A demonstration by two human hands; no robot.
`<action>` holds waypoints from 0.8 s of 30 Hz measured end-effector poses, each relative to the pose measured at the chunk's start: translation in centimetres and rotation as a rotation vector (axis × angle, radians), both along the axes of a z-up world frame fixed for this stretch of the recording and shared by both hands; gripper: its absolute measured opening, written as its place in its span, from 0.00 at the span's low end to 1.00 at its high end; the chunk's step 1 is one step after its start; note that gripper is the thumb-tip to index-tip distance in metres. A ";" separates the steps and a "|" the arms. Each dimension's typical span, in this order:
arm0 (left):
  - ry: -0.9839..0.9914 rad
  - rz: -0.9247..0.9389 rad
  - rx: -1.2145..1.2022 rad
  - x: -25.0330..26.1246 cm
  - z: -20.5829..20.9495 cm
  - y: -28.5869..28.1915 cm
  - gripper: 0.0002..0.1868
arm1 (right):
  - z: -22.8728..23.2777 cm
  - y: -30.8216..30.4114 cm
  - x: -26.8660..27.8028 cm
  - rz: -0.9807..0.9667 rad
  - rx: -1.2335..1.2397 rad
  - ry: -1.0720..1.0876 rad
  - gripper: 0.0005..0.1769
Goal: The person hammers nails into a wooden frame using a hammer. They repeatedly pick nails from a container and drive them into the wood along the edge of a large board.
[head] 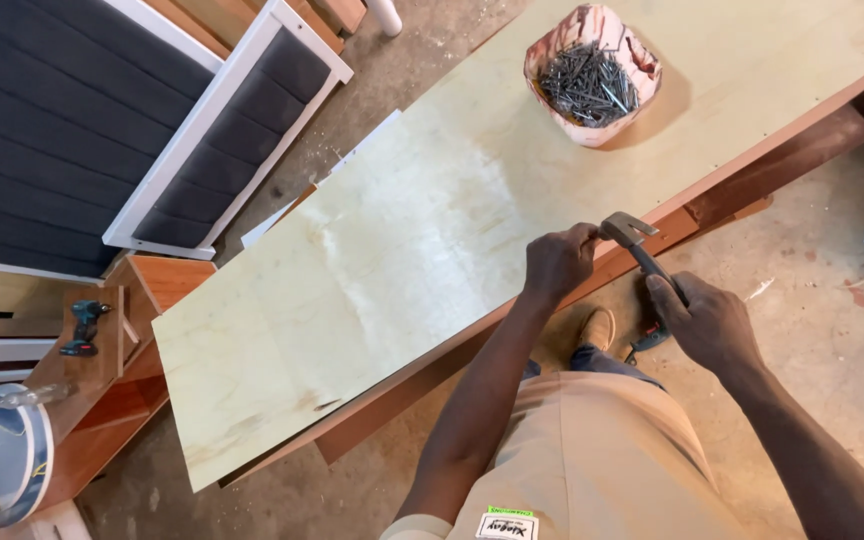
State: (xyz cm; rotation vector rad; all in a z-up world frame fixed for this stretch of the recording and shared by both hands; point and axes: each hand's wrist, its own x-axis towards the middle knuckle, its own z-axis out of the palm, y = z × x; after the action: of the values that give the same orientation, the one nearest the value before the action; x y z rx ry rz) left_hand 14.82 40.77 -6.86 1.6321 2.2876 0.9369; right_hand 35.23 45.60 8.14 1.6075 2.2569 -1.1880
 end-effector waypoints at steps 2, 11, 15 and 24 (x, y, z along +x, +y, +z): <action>-0.009 0.002 0.017 -0.4 0.1 0.7 0.06 | -0.1 0.6 -0.3 -0.003 -0.003 -0.020 0.28; -0.343 0.555 0.004 -12.0 1.2 -15.0 0.13 | -1.2 -1.3 0.0 -0.199 0.048 0.169 0.27; 0.215 1.387 -0.388 -22.6 2.6 -36.3 0.13 | -1.8 -1.9 -0.3 -0.407 -0.019 0.403 0.25; 0.328 1.906 -0.514 -30.2 1.4 -67.8 0.25 | -2.2 -1.7 -3.8 -0.347 -0.014 0.377 0.24</action>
State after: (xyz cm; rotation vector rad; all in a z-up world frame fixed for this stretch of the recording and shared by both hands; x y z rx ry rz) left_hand -15.37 -27.01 -5.43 -1.0644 3.3628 -0.0007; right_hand 31.42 43.92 5.96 1.9696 2.2177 -1.7158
